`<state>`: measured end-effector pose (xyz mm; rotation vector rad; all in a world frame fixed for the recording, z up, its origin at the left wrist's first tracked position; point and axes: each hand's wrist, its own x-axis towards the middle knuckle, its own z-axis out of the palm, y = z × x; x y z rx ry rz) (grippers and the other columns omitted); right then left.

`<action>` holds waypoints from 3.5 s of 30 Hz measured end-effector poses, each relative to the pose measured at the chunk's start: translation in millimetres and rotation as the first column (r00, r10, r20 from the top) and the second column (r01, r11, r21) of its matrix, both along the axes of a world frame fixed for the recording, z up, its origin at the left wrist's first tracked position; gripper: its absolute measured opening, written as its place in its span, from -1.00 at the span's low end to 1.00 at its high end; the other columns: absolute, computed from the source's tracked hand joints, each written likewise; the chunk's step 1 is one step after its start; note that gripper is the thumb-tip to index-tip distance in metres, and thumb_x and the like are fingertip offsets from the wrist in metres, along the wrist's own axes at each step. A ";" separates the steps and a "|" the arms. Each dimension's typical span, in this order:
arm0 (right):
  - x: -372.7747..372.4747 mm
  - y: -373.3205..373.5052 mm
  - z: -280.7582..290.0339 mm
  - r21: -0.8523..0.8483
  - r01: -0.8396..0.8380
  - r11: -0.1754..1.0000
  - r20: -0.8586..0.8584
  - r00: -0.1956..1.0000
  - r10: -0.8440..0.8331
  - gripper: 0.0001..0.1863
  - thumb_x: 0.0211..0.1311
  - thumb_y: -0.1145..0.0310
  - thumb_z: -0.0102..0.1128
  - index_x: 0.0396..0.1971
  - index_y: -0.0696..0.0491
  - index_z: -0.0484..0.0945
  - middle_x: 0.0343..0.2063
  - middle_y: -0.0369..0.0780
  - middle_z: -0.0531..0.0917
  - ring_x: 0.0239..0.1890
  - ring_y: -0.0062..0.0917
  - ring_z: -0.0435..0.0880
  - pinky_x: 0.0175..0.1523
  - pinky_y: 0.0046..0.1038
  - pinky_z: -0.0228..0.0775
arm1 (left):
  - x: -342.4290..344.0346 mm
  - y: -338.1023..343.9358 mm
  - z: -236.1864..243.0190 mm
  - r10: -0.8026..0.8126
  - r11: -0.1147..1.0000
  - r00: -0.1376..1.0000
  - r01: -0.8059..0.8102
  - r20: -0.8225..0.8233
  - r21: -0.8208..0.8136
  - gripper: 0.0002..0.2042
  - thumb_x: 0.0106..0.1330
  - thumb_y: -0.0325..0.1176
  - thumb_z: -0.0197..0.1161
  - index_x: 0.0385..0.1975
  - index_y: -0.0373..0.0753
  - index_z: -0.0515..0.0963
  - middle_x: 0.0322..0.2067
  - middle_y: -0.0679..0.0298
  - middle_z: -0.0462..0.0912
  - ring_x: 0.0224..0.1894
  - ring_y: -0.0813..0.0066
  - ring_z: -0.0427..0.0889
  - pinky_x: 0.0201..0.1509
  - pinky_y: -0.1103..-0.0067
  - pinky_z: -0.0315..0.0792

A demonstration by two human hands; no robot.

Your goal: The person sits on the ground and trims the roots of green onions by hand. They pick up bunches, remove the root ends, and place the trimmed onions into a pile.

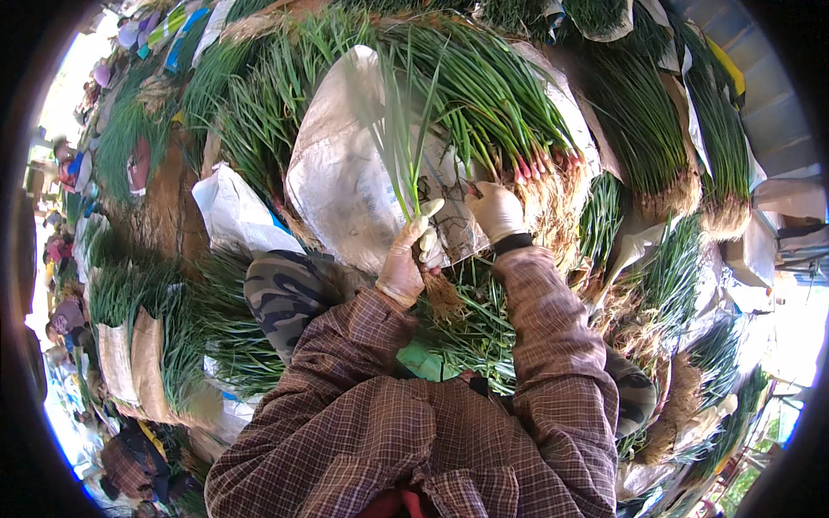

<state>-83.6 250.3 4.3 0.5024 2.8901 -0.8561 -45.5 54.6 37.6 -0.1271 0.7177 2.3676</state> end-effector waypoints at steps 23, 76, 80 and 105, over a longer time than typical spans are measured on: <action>128.0 -45.5 50.3 0.249 -0.349 0.903 -0.361 0.832 0.421 -0.69 0.18 0.09 0.25 -0.49 0.05 0.64 -0.61 -0.17 0.60 -0.60 -0.32 0.59 -0.45 -0.35 0.47 | 26.8 7.2 1.4 -0.010 0.942 0.988 0.062 0.156 -0.329 -0.85 0.24 -0.40 0.33 -0.23 -0.25 0.63 -0.49 0.36 0.64 -0.52 0.63 0.55 -0.52 0.68 0.41; 245.8 21.4 89.6 -0.865 -0.306 -0.397 -0.239 0.948 -0.210 -0.68 0.38 0.25 0.08 -0.14 0.23 0.58 -0.42 -0.15 0.67 -0.59 -0.63 0.55 -0.48 -0.57 0.41 | 6.7 -10.3 -44.3 0.273 0.876 0.936 -0.145 0.224 -0.461 -0.83 0.41 -0.34 0.04 -0.28 -0.25 0.55 -0.65 0.48 0.33 -0.65 0.68 0.30 -0.53 0.63 0.38; 246.1 40.9 60.5 -0.193 -0.404 0.894 0.184 0.880 0.438 -0.39 0.30 -0.04 0.11 0.03 0.24 0.51 -0.09 -0.08 0.66 -0.04 -0.36 0.64 0.07 -0.38 0.48 | 12.0 0.7 -26.4 0.111 0.992 0.980 -0.098 0.166 -0.083 -0.85 0.40 -0.33 0.07 -0.21 -0.24 0.53 -0.57 0.45 0.37 -0.51 0.63 0.37 -0.38 0.57 0.42; 1.3 25.0 -4.6 0.276 0.016 0.961 -0.105 0.994 0.013 -0.80 0.12 0.26 0.22 -0.31 0.04 0.63 -0.42 -0.13 0.64 -0.32 -0.29 0.68 -0.19 -0.29 0.54 | -3.0 10.2 -27.8 -0.012 0.978 0.998 0.025 0.063 -0.207 -0.60 0.45 -0.21 0.07 0.16 -0.32 0.41 -0.61 0.47 0.44 -0.55 0.65 0.43 -0.45 0.68 0.37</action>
